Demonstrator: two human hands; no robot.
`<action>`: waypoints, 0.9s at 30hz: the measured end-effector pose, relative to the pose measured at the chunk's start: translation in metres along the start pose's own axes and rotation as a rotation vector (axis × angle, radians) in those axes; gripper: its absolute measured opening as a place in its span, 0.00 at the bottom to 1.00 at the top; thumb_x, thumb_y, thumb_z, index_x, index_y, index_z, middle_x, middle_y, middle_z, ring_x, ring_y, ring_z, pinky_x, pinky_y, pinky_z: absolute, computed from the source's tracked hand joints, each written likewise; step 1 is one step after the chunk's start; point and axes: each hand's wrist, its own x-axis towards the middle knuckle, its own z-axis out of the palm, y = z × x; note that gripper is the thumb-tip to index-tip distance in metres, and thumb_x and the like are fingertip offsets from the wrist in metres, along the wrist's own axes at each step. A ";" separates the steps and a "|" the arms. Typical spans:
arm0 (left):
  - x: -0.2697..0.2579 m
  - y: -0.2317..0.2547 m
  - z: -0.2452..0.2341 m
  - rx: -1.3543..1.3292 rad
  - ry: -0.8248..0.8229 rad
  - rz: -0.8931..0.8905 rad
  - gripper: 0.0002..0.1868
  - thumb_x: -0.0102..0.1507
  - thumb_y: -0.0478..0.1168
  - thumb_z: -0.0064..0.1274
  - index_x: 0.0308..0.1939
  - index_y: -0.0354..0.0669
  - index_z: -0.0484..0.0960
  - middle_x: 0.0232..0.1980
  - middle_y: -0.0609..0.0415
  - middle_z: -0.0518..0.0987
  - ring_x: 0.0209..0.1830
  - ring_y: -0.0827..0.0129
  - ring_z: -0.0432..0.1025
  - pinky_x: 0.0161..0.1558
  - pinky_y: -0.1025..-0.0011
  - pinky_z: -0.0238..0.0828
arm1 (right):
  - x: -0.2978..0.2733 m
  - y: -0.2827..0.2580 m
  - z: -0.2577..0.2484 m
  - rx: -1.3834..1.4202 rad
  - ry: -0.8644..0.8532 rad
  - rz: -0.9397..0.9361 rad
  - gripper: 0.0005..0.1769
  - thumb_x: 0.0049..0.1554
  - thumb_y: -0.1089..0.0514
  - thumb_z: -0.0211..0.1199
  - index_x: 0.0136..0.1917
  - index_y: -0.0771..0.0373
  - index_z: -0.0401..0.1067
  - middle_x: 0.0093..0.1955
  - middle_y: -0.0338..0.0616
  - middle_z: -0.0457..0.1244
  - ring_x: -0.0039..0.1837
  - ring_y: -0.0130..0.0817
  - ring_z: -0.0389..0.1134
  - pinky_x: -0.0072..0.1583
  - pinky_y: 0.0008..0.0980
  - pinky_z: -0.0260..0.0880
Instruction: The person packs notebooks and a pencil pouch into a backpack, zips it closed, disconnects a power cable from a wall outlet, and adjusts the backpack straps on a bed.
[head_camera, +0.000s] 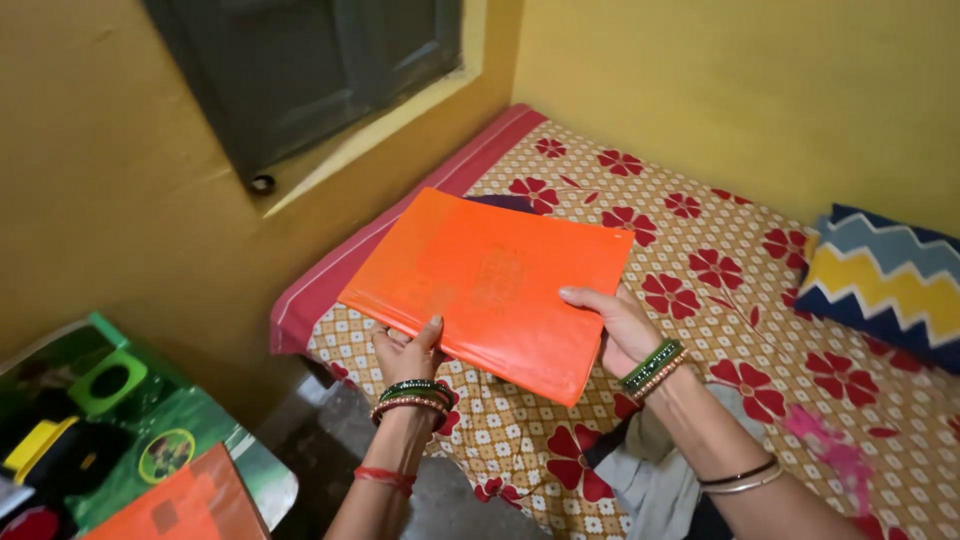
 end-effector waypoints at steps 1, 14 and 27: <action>0.003 -0.001 0.002 0.020 0.003 -0.020 0.47 0.59 0.24 0.56 0.75 0.45 0.45 0.49 0.38 0.81 0.40 0.57 0.79 0.36 0.61 0.80 | 0.000 -0.001 -0.001 -0.029 0.014 -0.019 0.23 0.55 0.65 0.62 0.65 0.67 0.67 0.60 0.47 0.68 0.60 0.37 0.71 0.60 0.39 0.75; 0.043 -0.082 0.066 -0.037 -0.262 -0.049 0.32 0.58 0.28 0.61 0.61 0.38 0.61 0.46 0.49 0.80 0.40 0.67 0.76 0.42 0.69 0.76 | 0.000 -0.018 -0.061 -0.176 0.383 -0.138 0.24 0.54 0.72 0.56 0.64 0.70 0.66 0.61 0.50 0.69 0.61 0.40 0.72 0.62 0.40 0.73; 0.077 -0.155 0.099 0.071 -0.256 -0.602 0.16 0.65 0.47 0.53 0.49 0.41 0.73 0.42 0.55 0.78 0.41 0.56 0.77 0.47 0.55 0.79 | 0.046 -0.016 -0.160 -0.143 0.498 -0.150 0.27 0.50 0.74 0.58 0.64 0.64 0.67 0.60 0.47 0.67 0.61 0.38 0.70 0.63 0.38 0.70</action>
